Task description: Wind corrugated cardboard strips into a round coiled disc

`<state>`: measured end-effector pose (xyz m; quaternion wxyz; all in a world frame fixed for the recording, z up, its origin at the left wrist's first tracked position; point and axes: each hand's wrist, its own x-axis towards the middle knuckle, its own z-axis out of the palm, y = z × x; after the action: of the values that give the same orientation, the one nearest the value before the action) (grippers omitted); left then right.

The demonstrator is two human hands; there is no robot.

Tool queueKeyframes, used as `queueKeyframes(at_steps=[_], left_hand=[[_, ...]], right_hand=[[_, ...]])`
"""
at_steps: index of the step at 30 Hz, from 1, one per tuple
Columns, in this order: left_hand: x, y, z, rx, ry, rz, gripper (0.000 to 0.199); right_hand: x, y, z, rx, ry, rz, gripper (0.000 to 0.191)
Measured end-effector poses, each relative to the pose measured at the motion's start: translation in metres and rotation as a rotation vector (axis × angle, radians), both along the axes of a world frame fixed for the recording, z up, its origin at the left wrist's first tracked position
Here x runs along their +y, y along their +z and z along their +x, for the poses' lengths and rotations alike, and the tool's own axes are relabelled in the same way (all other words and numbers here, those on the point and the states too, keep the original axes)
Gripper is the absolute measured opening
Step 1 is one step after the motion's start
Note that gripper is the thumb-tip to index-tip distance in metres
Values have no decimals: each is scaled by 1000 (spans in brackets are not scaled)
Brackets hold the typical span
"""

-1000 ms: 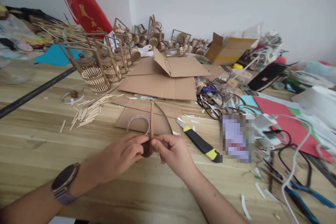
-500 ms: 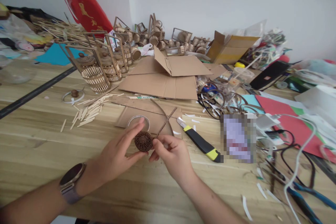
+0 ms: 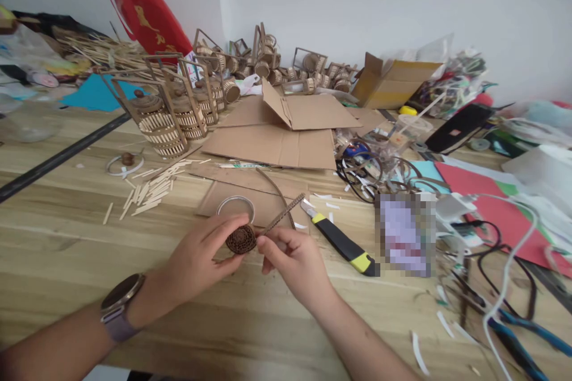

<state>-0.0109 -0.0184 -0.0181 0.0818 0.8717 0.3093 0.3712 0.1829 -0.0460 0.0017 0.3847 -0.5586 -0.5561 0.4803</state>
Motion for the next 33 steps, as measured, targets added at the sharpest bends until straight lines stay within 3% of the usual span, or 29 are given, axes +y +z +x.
queueKeyframes(at_steps=[8,16,19,23,26,33], left_hand=[[1,1,0,87,-77,-50,48],[2,4,-2,174,-156,-27,43],[2,2,-2,131,-123,1,46],[-1,-3,0,50,24,46,50],[-2,-4,1,65,103,88,43],[1,3,-1,137,73,117,30]], right_hand=[[-1,-1,1,-27,53,4,36],[2,-7,2,26,79,-28,36],[3,-8,-1,125,34,-61,40],[1,-15,-8,309,-32,-86,41],[0,-19,-11,357,-44,-100,42],[4,-13,-1,302,-7,-145,41]])
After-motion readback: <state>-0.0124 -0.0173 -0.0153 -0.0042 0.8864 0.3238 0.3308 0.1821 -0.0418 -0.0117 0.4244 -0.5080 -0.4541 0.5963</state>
